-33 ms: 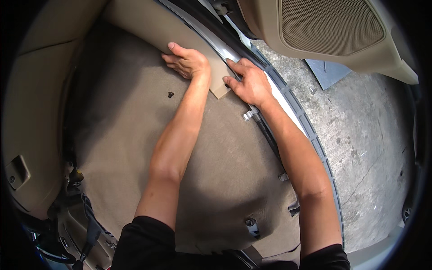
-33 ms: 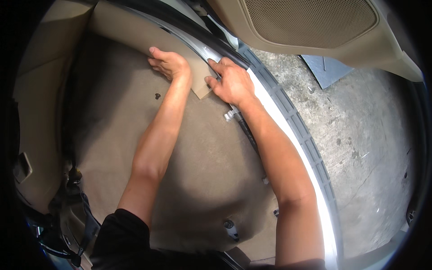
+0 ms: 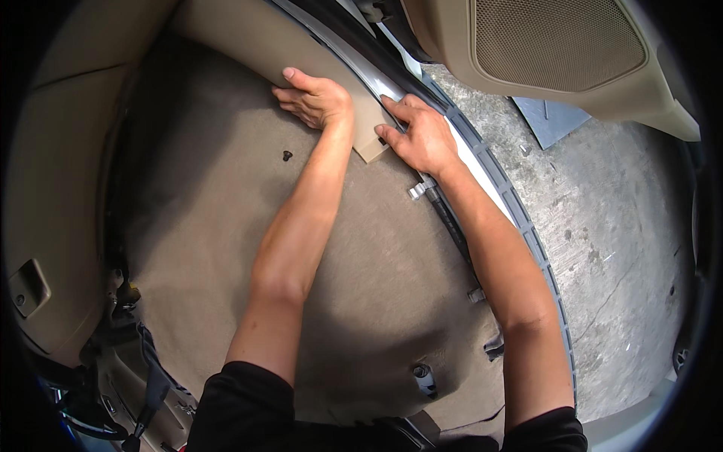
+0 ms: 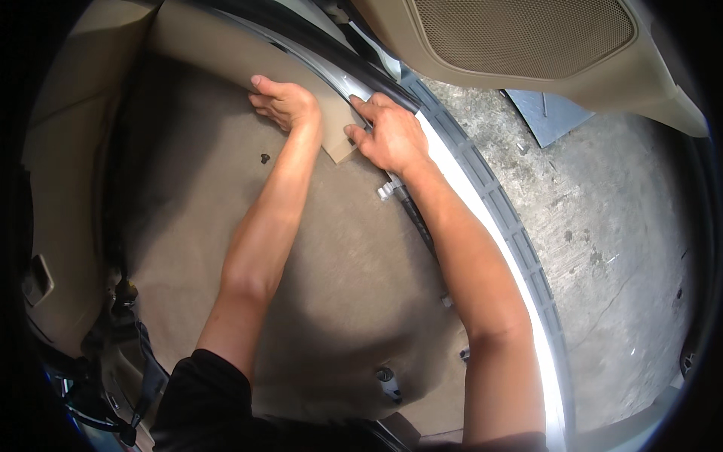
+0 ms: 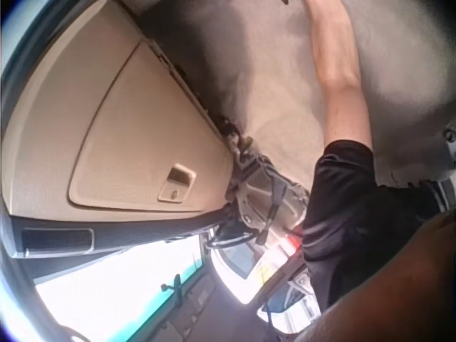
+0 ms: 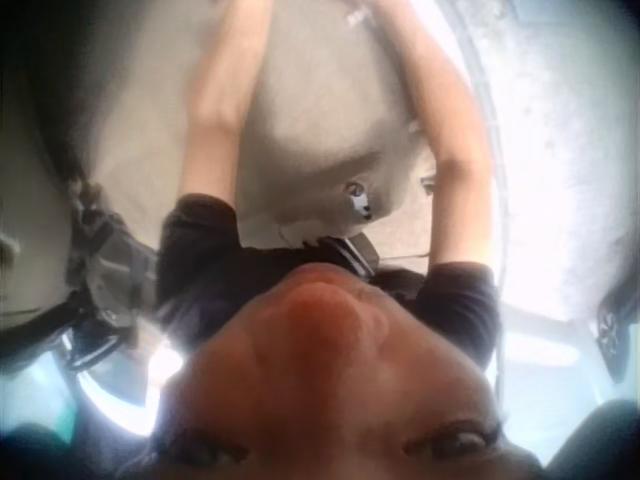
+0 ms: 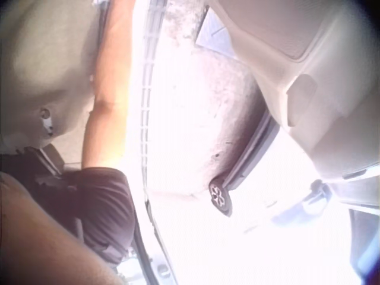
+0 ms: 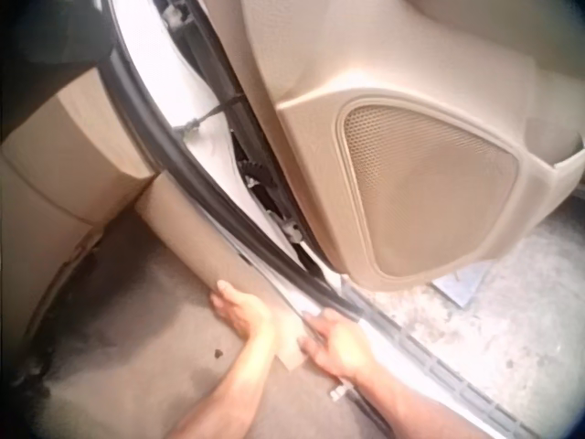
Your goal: The person installs beige plastic trim panels along the interior side and rear edges of a vehicle's trunk area. They align the panels, press them into place, and secure them with clips, working from the side toward the rear.
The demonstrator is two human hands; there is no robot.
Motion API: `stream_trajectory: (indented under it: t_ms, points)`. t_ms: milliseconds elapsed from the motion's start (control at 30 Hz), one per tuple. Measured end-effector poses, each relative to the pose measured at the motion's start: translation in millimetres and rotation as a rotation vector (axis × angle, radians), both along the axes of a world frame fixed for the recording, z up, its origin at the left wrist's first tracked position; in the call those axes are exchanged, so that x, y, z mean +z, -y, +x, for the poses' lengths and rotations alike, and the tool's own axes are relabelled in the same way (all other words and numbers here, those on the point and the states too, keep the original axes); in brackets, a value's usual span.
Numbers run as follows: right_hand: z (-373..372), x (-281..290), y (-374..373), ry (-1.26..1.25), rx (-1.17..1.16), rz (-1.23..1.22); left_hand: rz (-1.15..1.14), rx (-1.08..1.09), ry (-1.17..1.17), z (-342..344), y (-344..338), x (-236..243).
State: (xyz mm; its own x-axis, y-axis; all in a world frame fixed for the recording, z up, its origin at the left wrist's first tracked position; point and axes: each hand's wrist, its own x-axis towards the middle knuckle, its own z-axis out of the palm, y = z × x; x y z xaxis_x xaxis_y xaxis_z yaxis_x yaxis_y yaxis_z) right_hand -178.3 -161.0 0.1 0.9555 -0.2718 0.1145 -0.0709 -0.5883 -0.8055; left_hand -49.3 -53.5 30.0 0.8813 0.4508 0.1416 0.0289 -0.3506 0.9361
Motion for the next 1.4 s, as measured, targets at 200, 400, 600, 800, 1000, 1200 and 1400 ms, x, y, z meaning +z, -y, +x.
stream_trajectory:
  t_ms: [200, 400, 600, 800, 1000, 1200, 1400]
  points:
    - [4.3, 5.8, 0.6, -0.059, -0.034, -0.035, 0.197, -0.218, 0.098, -1.5, -6.0, -15.1]
    - [-0.2, -13.4, 1.3, 0.436, -0.304, 0.019, 0.639, -0.492, -0.113, -30.9, -21.1, -25.1]
    - [11.2, -4.5, 13.8, 0.188, -0.238, -0.161, 0.6, -0.484, -0.088, -29.8, -30.6, -22.7]
    - [7.9, 20.3, 30.8, 0.091, 0.012, -0.351, 0.577, -0.492, -0.093, -36.0, -25.5, -20.6]
    - [-3.2, 30.0, -0.4, 0.117, -0.103, -0.369, 0.521, -0.469, -0.046, -32.4, -31.1, -26.2]
    - [28.2, 48.6, -16.1, 0.04, -0.053, -0.325, 0.519, -0.465, -0.026, -34.4, -28.0, -25.2]
    - [59.8, 53.3, -14.4, 0.006, -0.065, -0.393, 0.496, -0.483, -0.021, -36.0, -29.1, -22.2]
